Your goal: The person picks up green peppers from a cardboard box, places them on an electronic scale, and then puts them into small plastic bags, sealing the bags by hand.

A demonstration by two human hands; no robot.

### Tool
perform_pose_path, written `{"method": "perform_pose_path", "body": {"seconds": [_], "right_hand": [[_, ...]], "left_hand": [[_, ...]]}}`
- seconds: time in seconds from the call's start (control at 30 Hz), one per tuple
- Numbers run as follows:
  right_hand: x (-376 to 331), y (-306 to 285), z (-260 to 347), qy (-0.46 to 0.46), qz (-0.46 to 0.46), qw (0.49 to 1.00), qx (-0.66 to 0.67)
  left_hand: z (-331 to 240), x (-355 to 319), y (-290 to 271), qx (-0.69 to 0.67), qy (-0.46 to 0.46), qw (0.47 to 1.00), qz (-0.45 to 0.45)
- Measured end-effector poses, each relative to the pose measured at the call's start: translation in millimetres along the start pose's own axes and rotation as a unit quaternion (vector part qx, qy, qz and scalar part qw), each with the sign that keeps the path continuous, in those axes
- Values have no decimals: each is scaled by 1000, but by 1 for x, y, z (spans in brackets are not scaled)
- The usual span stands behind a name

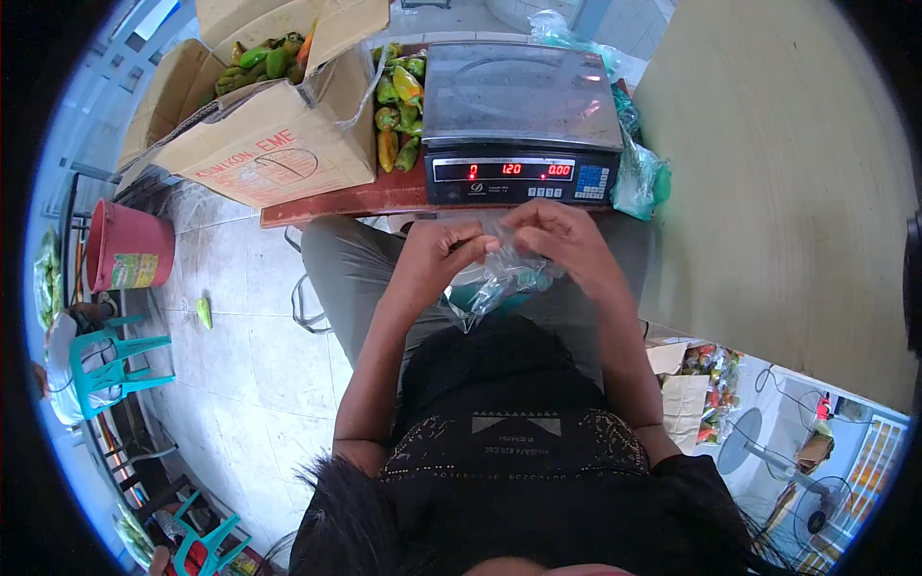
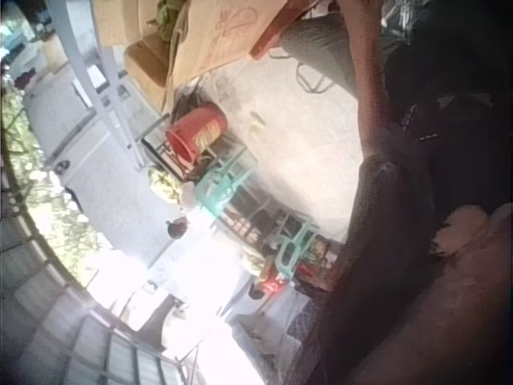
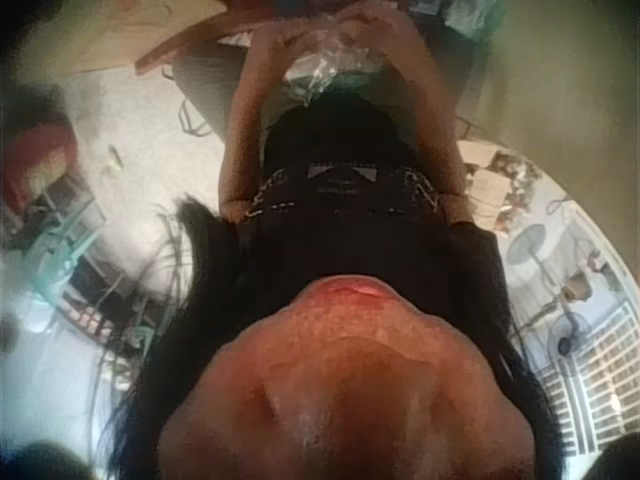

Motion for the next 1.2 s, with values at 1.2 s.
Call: {"method": "perform_pose_path", "body": {"seconds": [1.2], "right_hand": [[0, 11, 1, -54, -147, 975, 157]], "left_hand": [[4, 2, 12, -106, 17, 987, -118]]}}
Point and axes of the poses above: each hand's wrist, its own x-axis towards the middle knuckle, its own y-axis out of the palm, z = x × y, the point moved 2 cm from there along x, towards the middle knuckle, and after that the axes turned 9 degrees about x, right-handed, at the moved point
